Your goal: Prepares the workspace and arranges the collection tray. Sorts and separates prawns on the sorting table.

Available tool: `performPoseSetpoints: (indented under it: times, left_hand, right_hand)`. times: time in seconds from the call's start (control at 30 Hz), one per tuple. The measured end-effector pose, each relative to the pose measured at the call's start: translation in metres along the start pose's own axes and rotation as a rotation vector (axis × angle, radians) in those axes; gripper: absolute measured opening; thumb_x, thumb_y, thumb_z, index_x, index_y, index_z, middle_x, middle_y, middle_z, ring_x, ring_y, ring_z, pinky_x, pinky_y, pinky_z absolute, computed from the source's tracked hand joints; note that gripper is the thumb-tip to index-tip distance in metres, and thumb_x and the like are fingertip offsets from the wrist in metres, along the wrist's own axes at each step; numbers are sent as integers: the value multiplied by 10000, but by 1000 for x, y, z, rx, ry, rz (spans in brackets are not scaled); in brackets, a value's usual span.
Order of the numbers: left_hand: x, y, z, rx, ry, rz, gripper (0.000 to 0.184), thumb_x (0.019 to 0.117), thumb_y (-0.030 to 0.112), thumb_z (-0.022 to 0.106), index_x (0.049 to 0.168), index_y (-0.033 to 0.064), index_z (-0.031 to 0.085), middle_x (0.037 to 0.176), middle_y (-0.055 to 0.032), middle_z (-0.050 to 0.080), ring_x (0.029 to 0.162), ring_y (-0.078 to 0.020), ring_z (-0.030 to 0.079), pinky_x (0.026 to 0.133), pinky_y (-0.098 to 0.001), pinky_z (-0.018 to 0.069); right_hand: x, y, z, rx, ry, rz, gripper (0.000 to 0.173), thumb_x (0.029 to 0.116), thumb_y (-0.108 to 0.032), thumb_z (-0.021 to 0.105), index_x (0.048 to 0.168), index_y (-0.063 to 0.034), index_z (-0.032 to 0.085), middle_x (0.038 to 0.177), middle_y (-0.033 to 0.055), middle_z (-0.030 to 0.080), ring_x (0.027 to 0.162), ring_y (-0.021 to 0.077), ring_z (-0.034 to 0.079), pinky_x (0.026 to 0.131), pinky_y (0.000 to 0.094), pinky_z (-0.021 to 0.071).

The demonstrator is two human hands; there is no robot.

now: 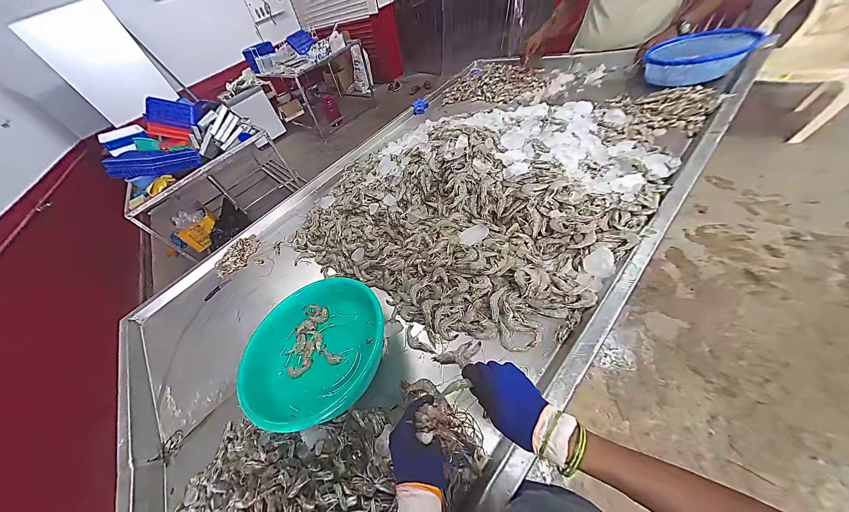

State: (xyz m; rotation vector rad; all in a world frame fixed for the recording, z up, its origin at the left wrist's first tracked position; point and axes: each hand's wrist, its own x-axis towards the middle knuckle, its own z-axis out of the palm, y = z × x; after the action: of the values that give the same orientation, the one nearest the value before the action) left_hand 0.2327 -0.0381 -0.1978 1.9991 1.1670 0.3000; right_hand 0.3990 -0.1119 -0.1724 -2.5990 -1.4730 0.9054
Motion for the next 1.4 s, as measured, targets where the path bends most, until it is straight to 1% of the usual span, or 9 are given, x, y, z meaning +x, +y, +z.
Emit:
performPoseSetpoints:
  times: [0.17,0.57,0.73,0.9,1.03,1.17,1.23,1.3,1.4]
  left_hand:
    - [5,6,6,-123,-139,213,579,757,-120,677,1321,13,670,1270,-154,705,1176,-262,675,1071,-447,504]
    - [7,8,-12,-164,-454,-122,370,899,13,695,1244,-82,601,1027,-171,682,888,-180,672,852,-349,569]
    - [-1,-30,-25,-366,-404,24,573,827,-60,707,1369,-105,526,1283,-202,629,1142,-120,617,1024,-266,491]
    - [-13,-52,-33,-597,-270,137,496,788,-106,698,1264,-139,562,1117,-92,684,981,8,646,920,-190,544]
    - [11,-35,-54,-919,-66,-93,307,975,-46,536,1278,-93,548,1036,-84,685,899,-88,662,843,-280,574]
    - [56,-8,-78,-1643,-104,-262,412,1121,356,308,1363,87,505,1281,-59,671,1127,-148,686,927,-306,583]
    - [55,-10,-57,-1347,-155,-230,472,1134,293,296,1549,67,321,1474,-134,541,1242,-215,617,978,-368,537]
    - [44,-22,-22,-833,-138,21,442,1044,21,459,1466,-107,438,1458,-225,551,1295,-249,594,1062,-369,508]
    - [28,-27,1,-221,-313,215,455,1015,25,543,1467,-13,516,1502,-204,525,1402,-286,508,1197,-424,389]
  right_hand:
    - [-6,-10,9,18,-63,-84,311,996,-193,595,1260,-34,635,1153,239,691,1074,450,673,883,626,523]
    - [8,17,19,-138,240,-223,87,882,16,644,916,3,723,972,210,718,1032,432,672,949,615,490]
    - [20,55,35,36,-31,123,472,991,-311,644,1364,-25,602,1367,290,583,1262,501,566,996,667,473]
    - [19,-1,39,84,-98,-82,337,1049,-334,536,1101,-68,737,1188,247,683,1136,465,646,917,655,508]
    - [69,-48,49,110,47,91,426,947,-283,694,1246,19,662,1397,272,571,1310,475,532,1037,648,441]
    - [74,-54,69,9,39,86,413,899,-127,727,1278,19,653,1375,286,579,1292,497,537,1040,633,459]
    - [63,-45,74,-27,24,53,315,950,-97,667,1251,-4,673,1293,287,626,1233,499,580,1009,632,482]
    - [53,-33,66,-41,-53,61,284,1018,-163,587,1269,-44,649,1244,253,667,1165,460,651,927,613,541]
    - [26,-35,49,7,-113,13,287,1038,-90,543,1307,-39,628,1287,244,639,1185,441,642,935,587,551]
